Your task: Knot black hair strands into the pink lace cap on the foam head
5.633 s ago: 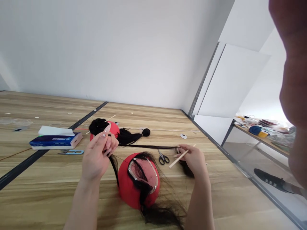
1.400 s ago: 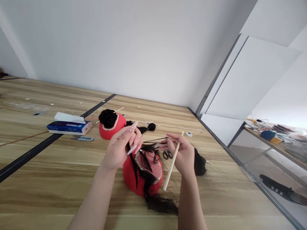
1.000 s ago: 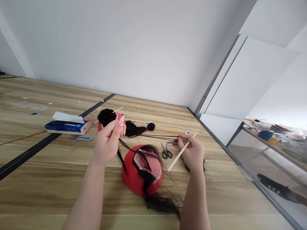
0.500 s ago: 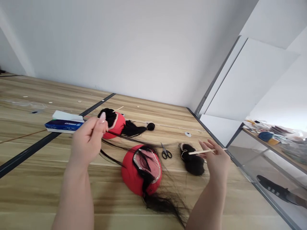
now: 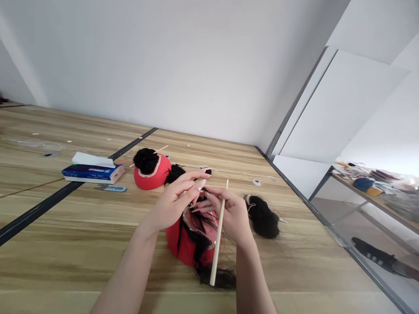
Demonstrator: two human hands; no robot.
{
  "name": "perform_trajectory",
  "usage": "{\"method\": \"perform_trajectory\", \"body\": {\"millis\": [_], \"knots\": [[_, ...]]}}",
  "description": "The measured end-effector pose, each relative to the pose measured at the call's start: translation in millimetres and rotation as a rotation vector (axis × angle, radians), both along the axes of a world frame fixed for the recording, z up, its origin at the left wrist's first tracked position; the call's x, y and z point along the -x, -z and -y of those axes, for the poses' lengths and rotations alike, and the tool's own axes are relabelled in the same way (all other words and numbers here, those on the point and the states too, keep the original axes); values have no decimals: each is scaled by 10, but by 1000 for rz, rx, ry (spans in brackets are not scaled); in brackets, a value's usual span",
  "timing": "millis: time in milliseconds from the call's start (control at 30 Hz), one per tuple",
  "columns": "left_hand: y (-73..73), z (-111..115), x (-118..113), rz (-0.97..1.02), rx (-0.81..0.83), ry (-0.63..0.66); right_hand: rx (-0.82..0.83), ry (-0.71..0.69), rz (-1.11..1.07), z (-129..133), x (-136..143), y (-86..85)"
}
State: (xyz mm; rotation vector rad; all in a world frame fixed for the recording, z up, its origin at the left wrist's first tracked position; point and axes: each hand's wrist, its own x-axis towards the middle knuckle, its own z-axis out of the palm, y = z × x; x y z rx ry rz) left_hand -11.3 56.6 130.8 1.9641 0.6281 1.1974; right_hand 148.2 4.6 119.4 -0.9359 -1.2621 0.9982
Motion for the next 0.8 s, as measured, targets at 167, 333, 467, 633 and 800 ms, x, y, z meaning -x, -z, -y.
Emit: {"method": "perform_trajectory", "body": {"millis": [167,333,467,633,800], "knots": [[5,-14,-35,163,195,41,-10,-88,46,40,-85,-2],[-5,54,-128,490,358,244,-51,36,161,36,-122,17],[14,-8,-55,508,293,134,-26,181,207,-1,-346,58],[10,-157,203,517,106,-112,-12,403,190,-4,-783,119],[-37,-171,377,483,26,-294,-24,487,132,35,-1018,154]]}}
